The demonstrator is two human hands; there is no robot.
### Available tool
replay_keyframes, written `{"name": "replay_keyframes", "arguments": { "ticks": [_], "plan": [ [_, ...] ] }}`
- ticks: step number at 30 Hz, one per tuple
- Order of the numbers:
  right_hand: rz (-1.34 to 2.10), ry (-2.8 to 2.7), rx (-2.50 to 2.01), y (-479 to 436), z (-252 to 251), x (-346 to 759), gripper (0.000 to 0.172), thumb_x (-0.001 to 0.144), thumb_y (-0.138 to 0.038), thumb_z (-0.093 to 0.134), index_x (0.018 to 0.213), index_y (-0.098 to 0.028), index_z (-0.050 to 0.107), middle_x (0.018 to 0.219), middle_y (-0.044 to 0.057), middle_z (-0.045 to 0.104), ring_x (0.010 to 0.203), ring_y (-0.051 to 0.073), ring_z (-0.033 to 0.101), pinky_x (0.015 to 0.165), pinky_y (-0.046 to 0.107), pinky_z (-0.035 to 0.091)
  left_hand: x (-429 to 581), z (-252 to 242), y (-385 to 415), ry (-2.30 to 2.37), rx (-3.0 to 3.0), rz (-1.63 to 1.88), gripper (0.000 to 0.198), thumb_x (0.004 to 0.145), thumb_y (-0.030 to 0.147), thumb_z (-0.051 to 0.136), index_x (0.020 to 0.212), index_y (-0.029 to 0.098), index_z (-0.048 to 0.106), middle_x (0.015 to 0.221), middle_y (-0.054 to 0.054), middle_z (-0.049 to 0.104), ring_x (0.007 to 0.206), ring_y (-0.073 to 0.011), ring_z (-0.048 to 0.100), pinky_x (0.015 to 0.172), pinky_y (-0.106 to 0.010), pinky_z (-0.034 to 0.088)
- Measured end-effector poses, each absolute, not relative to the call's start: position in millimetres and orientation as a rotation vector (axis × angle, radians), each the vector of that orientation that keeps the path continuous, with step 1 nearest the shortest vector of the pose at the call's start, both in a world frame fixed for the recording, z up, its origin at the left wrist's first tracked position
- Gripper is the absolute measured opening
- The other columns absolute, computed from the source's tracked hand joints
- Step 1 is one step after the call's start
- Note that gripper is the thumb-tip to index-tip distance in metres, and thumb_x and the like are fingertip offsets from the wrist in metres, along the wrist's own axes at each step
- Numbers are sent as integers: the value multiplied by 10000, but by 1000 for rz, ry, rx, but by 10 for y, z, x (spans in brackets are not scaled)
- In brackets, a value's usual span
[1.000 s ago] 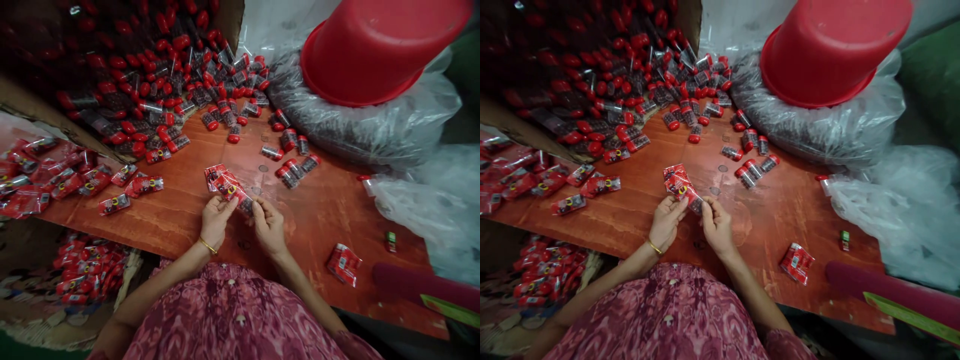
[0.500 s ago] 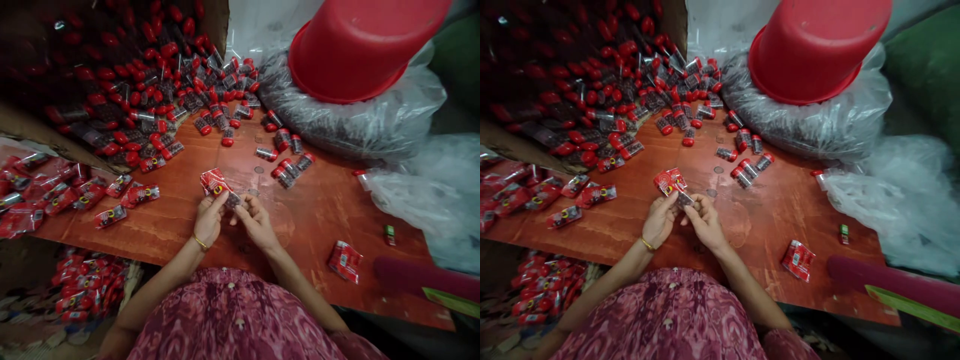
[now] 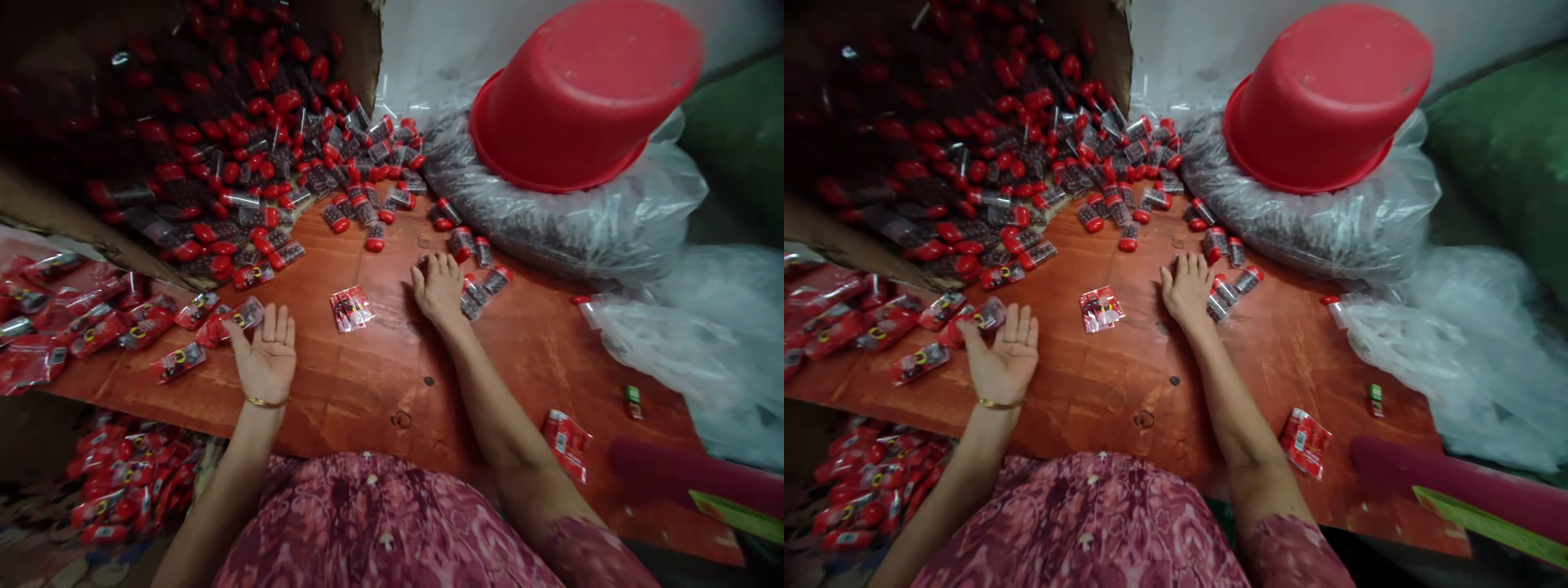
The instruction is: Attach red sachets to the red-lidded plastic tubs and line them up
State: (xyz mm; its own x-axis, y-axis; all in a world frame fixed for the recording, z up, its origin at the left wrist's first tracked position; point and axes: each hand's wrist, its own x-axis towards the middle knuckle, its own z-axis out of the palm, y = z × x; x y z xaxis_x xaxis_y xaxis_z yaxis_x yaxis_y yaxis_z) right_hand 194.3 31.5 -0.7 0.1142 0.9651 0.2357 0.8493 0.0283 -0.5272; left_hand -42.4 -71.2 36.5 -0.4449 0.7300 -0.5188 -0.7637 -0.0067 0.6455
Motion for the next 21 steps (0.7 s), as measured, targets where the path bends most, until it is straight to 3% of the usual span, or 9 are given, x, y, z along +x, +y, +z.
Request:
{"name": "replay_keyframes", "arguments": {
  "ticks": [3,6,10,13,17,21],
  "plan": [
    [176,-1966,-1769,342,-125,1992,298,856,-327,449,1059,-138,558,1271,176,522,1243,317,369,1035,564,213,-311,351,-703,1284,237,1450,430,727,627,527,840,235,662,1017,-45,698,1044,-205,607,914,-359,460],
    [152,-2106,-1522,74,-144,1968,192,854,-323,475,841,-171,592,1141,136,614,1140,278,476,1038,532,241,-74,285,-549,1542,998,1141,377,706,466,643,971,200,673,1112,-106,664,1097,-263,574,982,-439,389],
    [295,-2138,-1150,-335,-89,1997,243,840,-272,503,609,-198,514,847,52,679,904,193,594,1004,480,329,23,148,-244,1809,1862,729,287,735,340,646,999,238,693,1334,-82,517,1330,-308,311,1086,-508,200],
    [376,-2104,-1047,-509,-73,2057,212,821,-240,523,613,-201,515,860,54,680,908,195,598,970,473,374,-11,76,-181,1852,2041,485,210,783,333,599,942,259,714,1296,-69,553,1317,-306,336,1070,-522,226],
    [312,-2079,-1097,-612,-19,2043,67,798,-252,557,749,-215,584,952,79,678,971,228,581,953,469,388,12,28,-329,1849,2053,524,208,822,326,544,919,270,719,1280,-64,565,1278,-289,404,1044,-519,282],
    [378,-1895,-1296,-672,144,1824,140,819,-309,535,799,-189,603,797,72,669,772,200,584,765,386,462,72,33,-480,1888,1902,743,233,813,351,554,951,254,714,1281,-106,554,1261,-293,429,1035,-521,302]
  ]
}}
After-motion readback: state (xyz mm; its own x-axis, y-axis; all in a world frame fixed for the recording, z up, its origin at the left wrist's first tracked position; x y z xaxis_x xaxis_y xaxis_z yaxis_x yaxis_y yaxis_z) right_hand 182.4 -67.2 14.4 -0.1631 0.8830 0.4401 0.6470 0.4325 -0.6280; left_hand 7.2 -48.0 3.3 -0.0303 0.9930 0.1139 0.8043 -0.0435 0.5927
